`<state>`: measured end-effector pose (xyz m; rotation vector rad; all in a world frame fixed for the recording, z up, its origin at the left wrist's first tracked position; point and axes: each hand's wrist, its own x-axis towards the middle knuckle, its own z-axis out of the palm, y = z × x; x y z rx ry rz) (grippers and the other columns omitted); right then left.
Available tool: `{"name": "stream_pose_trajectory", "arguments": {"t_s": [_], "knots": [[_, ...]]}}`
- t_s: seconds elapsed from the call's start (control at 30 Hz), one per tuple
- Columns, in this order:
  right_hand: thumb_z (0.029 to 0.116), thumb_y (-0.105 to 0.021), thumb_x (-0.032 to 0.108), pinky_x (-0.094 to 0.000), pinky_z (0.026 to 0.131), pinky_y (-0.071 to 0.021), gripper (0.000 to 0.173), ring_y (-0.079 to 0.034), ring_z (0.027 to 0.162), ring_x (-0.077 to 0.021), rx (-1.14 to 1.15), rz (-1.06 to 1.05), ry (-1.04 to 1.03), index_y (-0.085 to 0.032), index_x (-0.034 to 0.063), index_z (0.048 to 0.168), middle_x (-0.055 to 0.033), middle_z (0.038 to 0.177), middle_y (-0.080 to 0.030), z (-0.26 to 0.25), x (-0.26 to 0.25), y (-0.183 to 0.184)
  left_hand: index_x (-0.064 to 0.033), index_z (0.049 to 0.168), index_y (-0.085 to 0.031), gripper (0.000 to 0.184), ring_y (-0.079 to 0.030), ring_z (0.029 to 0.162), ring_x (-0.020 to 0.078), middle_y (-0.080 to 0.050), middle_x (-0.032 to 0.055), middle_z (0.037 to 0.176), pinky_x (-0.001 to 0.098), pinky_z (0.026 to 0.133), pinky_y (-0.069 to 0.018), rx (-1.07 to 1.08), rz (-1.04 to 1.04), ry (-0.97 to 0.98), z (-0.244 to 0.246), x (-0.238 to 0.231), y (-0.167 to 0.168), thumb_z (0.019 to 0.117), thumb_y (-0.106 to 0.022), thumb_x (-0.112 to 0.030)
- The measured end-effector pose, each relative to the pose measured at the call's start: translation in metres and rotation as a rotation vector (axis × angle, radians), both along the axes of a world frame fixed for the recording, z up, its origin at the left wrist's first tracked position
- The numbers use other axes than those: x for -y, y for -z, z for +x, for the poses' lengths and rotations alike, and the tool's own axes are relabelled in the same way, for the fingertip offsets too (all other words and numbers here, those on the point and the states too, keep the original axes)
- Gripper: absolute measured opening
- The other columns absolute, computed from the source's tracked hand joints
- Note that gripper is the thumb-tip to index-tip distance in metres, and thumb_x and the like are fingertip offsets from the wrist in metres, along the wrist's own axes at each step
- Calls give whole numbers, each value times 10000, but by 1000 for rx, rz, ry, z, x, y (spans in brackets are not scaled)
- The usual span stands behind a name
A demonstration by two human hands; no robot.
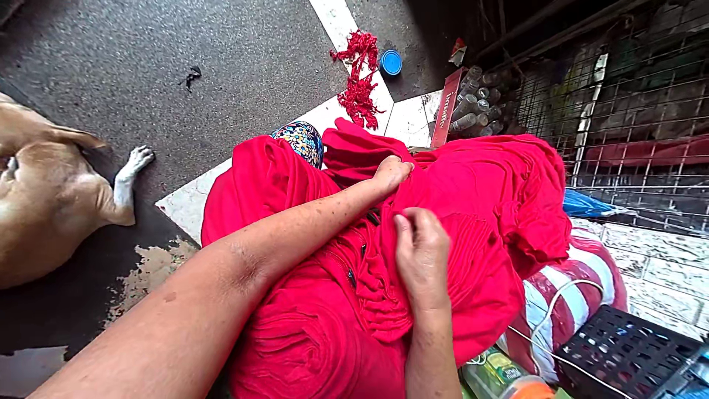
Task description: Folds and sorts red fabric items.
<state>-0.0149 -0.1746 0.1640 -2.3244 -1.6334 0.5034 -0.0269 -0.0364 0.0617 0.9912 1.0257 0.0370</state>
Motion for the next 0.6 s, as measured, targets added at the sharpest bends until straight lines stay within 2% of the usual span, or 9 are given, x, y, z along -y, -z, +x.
{"name": "stream_pose_trajectory", "arguments": {"t_s": [0.1, 0.17, 0.23, 0.27, 0.33, 0.4, 0.5, 0.53, 0.6], "knots": [[1010, -538, 47, -415, 810, -572, 230, -696, 864, -277, -199, -127, -60, -724, -65, 1086, -188, 978, -694, -4, 4, 7, 134, 1184, -585, 416, -584, 1129, 334, -604, 280, 1201, 498, 998, -430, -34, 11, 44, 3, -3, 0, 1105, -447, -250], [1025, -440, -3, -281, 731, -575, 274, -682, 756, -137, -364, -74, 84, -684, -76, 1125, -133, 926, -705, 7, 7, 1, 129, 1226, -576, 426, -593, 1162, 320, -609, 271, 1236, 490, 1019, -440, 8, -32, 18, -1, -5, 3, 1104, -454, -260], [1027, -418, -5, -198, 678, -589, 230, -681, 709, -39, -462, 48, 243, -641, -40, 1071, -55, 869, -697, 17, 12, 1, 91, 1186, -579, 359, -612, 999, 223, -627, 196, 1117, 407, 909, -494, 86, -113, -90, -1, -3, 12, 1096, -468, -238], [1011, -462, -6, -207, 722, -579, 203, -678, 768, -47, -404, 71, 223, -659, -35, 1050, -54, 897, -694, 20, 17, 4, 71, 1179, -574, 325, -609, 932, 181, -624, 161, 1065, 371, 861, -508, 125, -157, -133, 1, -3, 16, 1094, -467, -224], [975, -541, 20, -398, 919, -534, 218, -672, 1010, -251, -269, 55, 23, -734, -53, 1046, -163, 1048, -711, 19, 25, 13, 59, 1193, -569, 326, -614, 925, 168, -627, 150, 1060, 360, 857, -515, 134, -172, -122, 2, -5, 18, 1094, -465, -234], [967, -547, 56, -437, 939, -513, 244, -670, 1035, -304, -212, 65, -100, -767, -20, 1042, -165, 1062, -723, 17, 27, 16, 93, 1227, -573, 392, -606, 1034, 236, -624, 211, 1158, 430, 949, -481, 96, -131, -46, 0, -8, 15, 1099, -467, -262], [984, -559, 53, -364, 964, -549, 234, -689, 1076, -218, -222, 111, 22, -751, -17, 1098, -154, 1115, -726, 57, 27, -5, 51, 1238, -552, 356, -595, 920, 151, -613, 136, 1066, 344, 856, -509, 116, -154, -81, -1, -6, 14, 1100, -458, -263], [1001, -558, 73, -380, 981, -539, 249, -676, 1110, -229, -164, 105, 121, -721, -28, 1162, -174, 1160, -708, 78, 29, -15, 37, 1220, -557, 332, -588, 874, 121, -608, 108, 1023, 316, 817, -513, 125, -167, -101, -1, -4, 15, 1099, -458, -256], [1046, -532, 155, -476, 1007, -506, 332, -644, 1161, -320, -7, 25, 309, -627, -44, 1295, -232, 1239, -659, 124, 32, -30, 38, 1234, -550, 334, -578, 899, 115, -605, 112, 1059, 310, 838, -501, 125, -169, -97, -4, -2, 11, 1103, -446, -251]]}}
